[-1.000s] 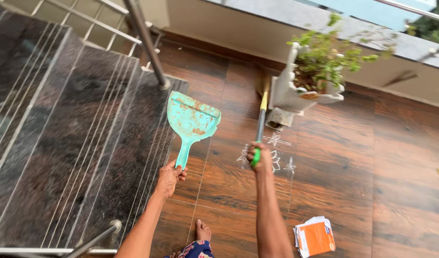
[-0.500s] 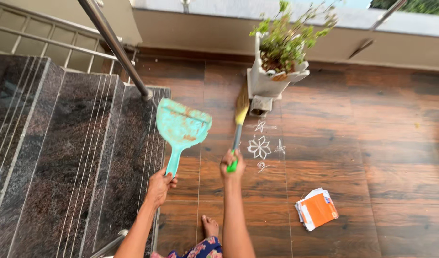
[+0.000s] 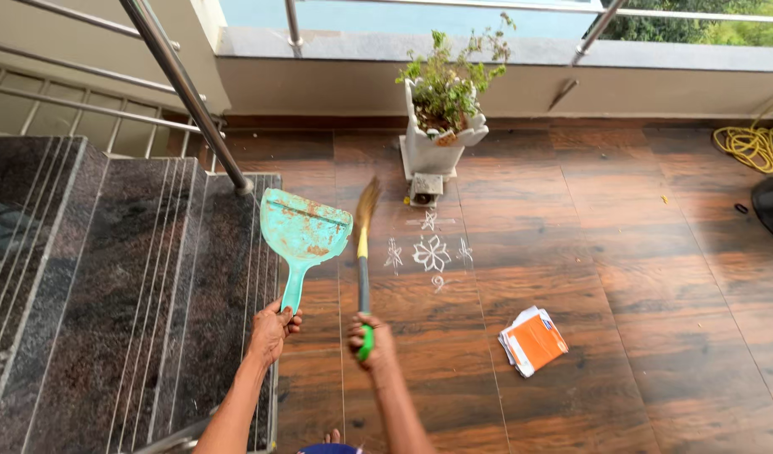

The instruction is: The person sweeps debris from a balcony floor using a broom and a dustpan, moving along the length of the balcony toward stairs.

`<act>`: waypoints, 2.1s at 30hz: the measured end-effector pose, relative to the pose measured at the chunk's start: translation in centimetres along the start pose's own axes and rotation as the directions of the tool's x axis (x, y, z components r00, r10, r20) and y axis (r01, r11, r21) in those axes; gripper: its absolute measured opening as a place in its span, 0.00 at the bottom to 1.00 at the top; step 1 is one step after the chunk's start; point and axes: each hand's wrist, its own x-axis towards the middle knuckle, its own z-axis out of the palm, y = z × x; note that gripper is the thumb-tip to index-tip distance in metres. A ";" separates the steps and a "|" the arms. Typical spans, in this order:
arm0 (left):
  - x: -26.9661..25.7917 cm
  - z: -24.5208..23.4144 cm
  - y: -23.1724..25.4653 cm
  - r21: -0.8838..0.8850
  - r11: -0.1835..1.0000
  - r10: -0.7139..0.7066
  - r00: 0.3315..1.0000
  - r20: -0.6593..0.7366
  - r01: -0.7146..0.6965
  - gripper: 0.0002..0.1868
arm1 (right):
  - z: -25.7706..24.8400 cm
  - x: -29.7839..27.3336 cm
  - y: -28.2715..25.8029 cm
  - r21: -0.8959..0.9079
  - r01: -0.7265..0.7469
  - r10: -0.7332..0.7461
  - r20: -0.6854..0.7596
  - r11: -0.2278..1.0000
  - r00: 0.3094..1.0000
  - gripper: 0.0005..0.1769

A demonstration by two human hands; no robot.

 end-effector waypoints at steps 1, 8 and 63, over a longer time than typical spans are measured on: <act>-0.6 0.5 -0.4 0.001 1.000 -0.006 1.000 0.001 0.006 0.24 | -1.7 -0.8 -1.7 0.030 -0.071 0.068 0.082 0.997 0.994 0.12; -3.4 4.4 -6.5 -0.027 0.999 -0.032 0.998 0.058 0.034 0.22 | -12.5 -14.4 -14.4 0.271 -0.041 0.012 0.106 0.962 0.994 0.09; -8.2 30.2 -18.5 0.076 0.987 -0.151 0.977 0.153 0.141 0.22 | -25.8 -32.4 -26.9 0.008 0.062 -0.058 -0.213 0.998 0.975 0.14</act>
